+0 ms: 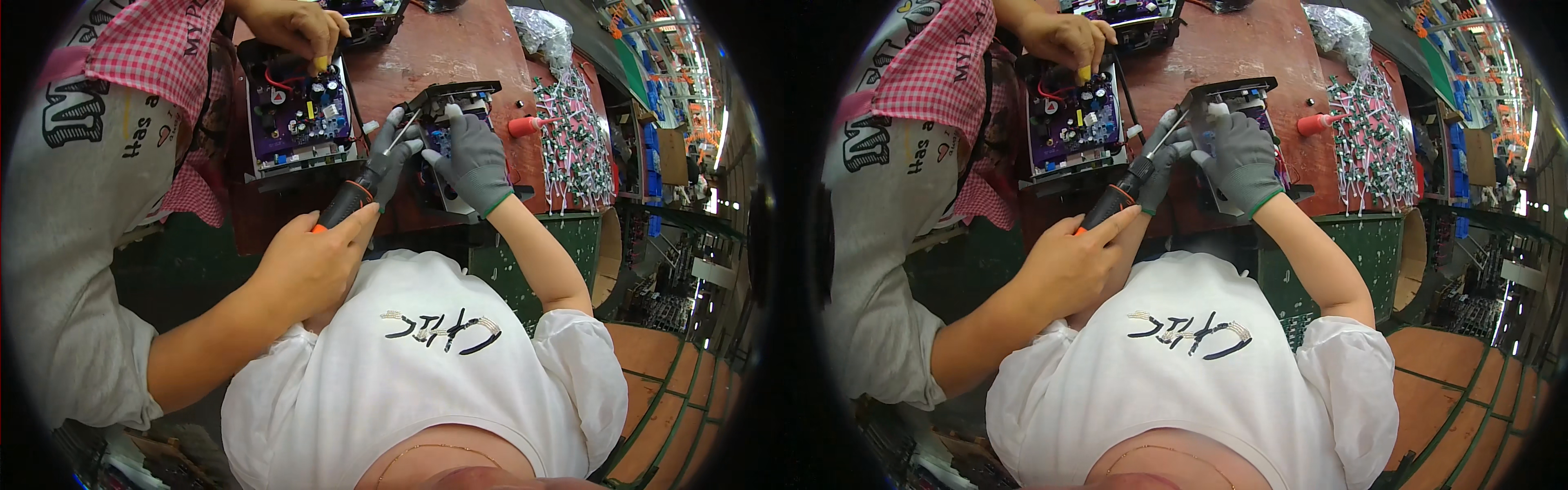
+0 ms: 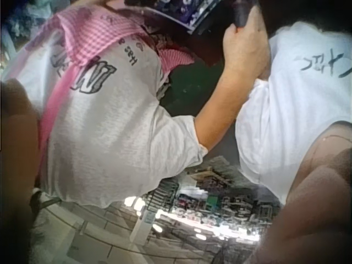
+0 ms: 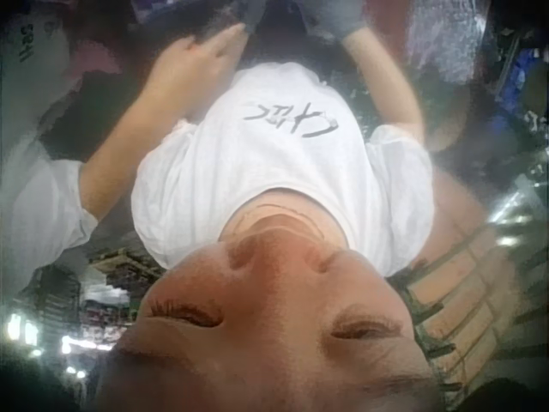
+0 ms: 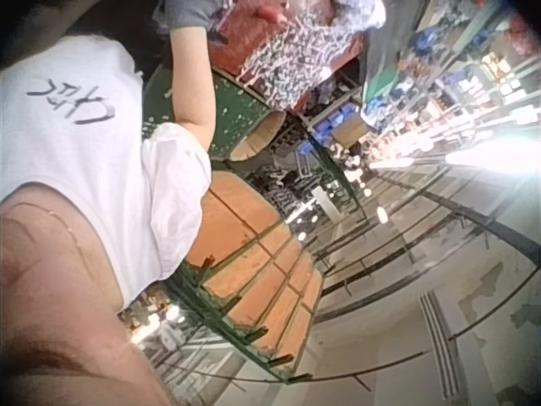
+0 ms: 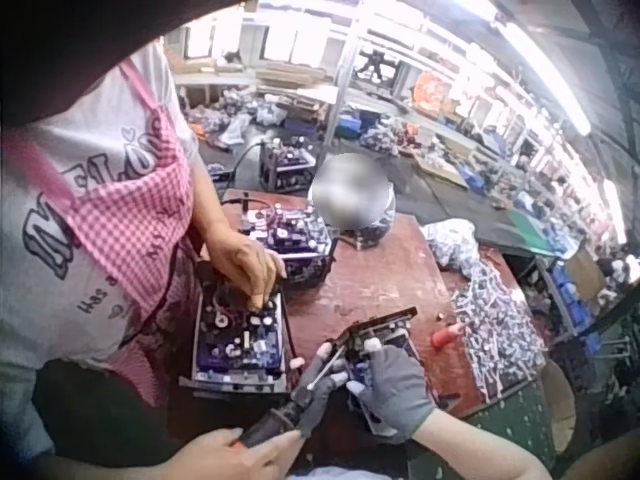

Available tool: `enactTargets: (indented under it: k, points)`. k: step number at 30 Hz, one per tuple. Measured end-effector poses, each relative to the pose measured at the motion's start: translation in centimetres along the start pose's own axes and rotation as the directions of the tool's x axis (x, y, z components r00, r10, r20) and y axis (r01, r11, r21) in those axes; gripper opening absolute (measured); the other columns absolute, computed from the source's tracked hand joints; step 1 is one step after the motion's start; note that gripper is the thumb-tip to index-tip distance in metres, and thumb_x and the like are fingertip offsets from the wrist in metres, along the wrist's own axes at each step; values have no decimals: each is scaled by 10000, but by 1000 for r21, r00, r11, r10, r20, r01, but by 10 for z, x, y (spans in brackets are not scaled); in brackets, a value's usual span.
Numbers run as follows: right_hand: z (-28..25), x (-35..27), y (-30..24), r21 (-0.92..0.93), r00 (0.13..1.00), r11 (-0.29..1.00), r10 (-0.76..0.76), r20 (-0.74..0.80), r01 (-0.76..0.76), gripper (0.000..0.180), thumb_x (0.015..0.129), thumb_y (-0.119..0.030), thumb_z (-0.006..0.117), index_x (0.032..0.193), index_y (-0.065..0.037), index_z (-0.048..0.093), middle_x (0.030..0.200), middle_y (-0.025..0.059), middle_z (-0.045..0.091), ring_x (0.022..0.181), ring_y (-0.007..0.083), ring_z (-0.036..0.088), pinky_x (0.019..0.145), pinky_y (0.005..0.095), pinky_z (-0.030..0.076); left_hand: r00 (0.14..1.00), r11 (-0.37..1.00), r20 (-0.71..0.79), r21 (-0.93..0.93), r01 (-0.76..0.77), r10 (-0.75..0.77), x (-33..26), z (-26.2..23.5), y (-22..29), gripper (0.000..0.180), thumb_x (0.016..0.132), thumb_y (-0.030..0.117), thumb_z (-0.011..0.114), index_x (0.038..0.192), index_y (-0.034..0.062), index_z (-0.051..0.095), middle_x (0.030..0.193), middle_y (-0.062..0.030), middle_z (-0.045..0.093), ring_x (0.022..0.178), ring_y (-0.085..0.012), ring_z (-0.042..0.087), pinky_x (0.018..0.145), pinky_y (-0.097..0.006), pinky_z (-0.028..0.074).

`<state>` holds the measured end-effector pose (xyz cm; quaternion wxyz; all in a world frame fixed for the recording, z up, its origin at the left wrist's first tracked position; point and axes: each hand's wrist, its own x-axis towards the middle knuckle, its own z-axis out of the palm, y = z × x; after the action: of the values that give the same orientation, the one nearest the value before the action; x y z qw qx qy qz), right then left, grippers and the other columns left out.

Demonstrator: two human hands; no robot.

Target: The person assembles electronic devices on a workbench. They open the casing of two black units, connect internal wires, and use a screwdriver to secure components. A coworker performs similar assembly tasks nearby.

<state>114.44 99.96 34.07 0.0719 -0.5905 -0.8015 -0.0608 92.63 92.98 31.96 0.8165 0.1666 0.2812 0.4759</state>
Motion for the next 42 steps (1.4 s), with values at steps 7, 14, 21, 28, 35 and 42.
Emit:
enactTargets:
  k: [7,14,21,28,35,42]
  points:
    - [4,6,-6,-141,997,990,-15,73,25,432,731,-343,717,1025,-58,582,909,121,560,854,294,587,700,416,485,977,929,3,310,-203,212,104,2,-44,716,836,37,600,1468,-11,268,1289,-95,506,1131,-159,513,968,-288,428]
    - [6,8,-6,-119,999,992,-43,26,46,405,726,-323,703,1000,-51,580,900,121,561,817,297,589,680,425,491,958,943,-58,202,-264,280,122,-3,-57,756,801,-15,640,1463,5,275,1170,-75,571,1010,-130,563,868,-272,487]
    - [13,6,-3,-109,999,993,-43,33,47,422,714,-311,678,1023,-38,586,925,124,563,845,295,578,693,431,471,950,932,42,185,-313,310,140,-23,-71,771,793,3,648,1466,14,272,1124,-59,568,992,-129,563,869,-260,485]
    - [14,4,-1,-69,998,996,-58,-3,58,408,721,-306,670,1023,-45,588,903,126,563,827,297,573,683,436,470,949,935,39,163,-314,312,132,-12,-65,738,826,-21,622,1465,-4,254,1086,-53,594,998,-121,586,877,-249,492]
    - [13,4,-4,-128,995,987,-97,-9,96,394,737,-320,679,1013,-61,570,880,123,567,813,304,592,652,437,483,929,943,200,-186,-275,310,171,-51,-99,590,855,-25,616,1380,11,348,1052,-37,599,940,-96,598,794,-212,519]
    - [13,4,-7,-197,998,978,-60,22,63,370,753,-346,678,958,-53,584,875,118,575,811,291,604,651,423,510,964,967,82,-47,-251,254,134,-10,-58,460,891,-18,588,1315,50,423,981,7,579,878,-90,591,746,-204,523]
